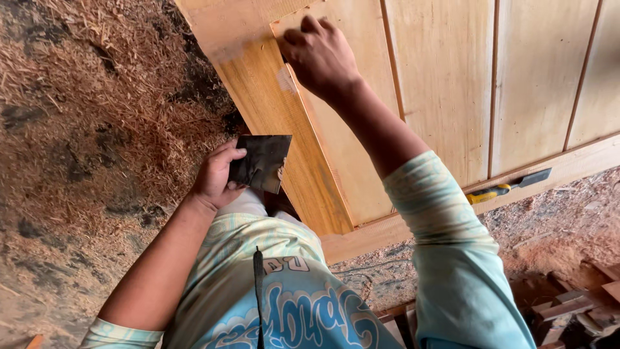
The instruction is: The person applies wood filler to the edges and seams of a wooden door using a putty knife, then smooths the filler with a sanding block. The person works on multiple edges and corners of the door, repeatedly applying and smoothing the filler.
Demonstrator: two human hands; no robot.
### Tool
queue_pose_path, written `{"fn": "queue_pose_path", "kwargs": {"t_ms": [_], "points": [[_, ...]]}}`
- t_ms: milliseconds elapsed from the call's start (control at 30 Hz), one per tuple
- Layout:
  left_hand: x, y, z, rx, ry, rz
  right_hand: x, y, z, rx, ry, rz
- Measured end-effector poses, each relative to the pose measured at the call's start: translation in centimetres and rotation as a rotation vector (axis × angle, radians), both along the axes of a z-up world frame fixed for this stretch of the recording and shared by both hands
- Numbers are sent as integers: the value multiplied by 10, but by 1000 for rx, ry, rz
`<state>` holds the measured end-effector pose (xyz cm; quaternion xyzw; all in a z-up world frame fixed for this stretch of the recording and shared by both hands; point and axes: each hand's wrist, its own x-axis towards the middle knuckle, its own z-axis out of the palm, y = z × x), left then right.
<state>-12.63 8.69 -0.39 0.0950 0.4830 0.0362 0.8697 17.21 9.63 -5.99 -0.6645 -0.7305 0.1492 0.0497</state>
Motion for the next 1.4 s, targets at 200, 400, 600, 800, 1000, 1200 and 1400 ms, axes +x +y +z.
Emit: {"fn": "queue_pose_path", "kwargs": {"t_ms": [200, 400, 600, 800, 1000, 1200, 1400], "points": [[7, -5, 5, 32, -35, -44, -8, -74, 21, -17, -70, 108], [17, -23, 13, 1, -10, -94, -27, -154, 41, -100, -67, 94], [16, -47, 4, -55, -106, -127, -47, -231, 52, -161, -30, 17], [15, -67, -2, -52, -112, -215, -68, -307, 61, -238, -8, -62], [19, -89, 2, -45, -94, -280, -85, -379, 69, -353, 34, -131], [13, -120, 1, -33, -90, -334, -91, -419, 73, -430, -55, -45], [21, -156, 11, 45, -104, -275, -80, -432, 131, -61, 389, -633]]}}
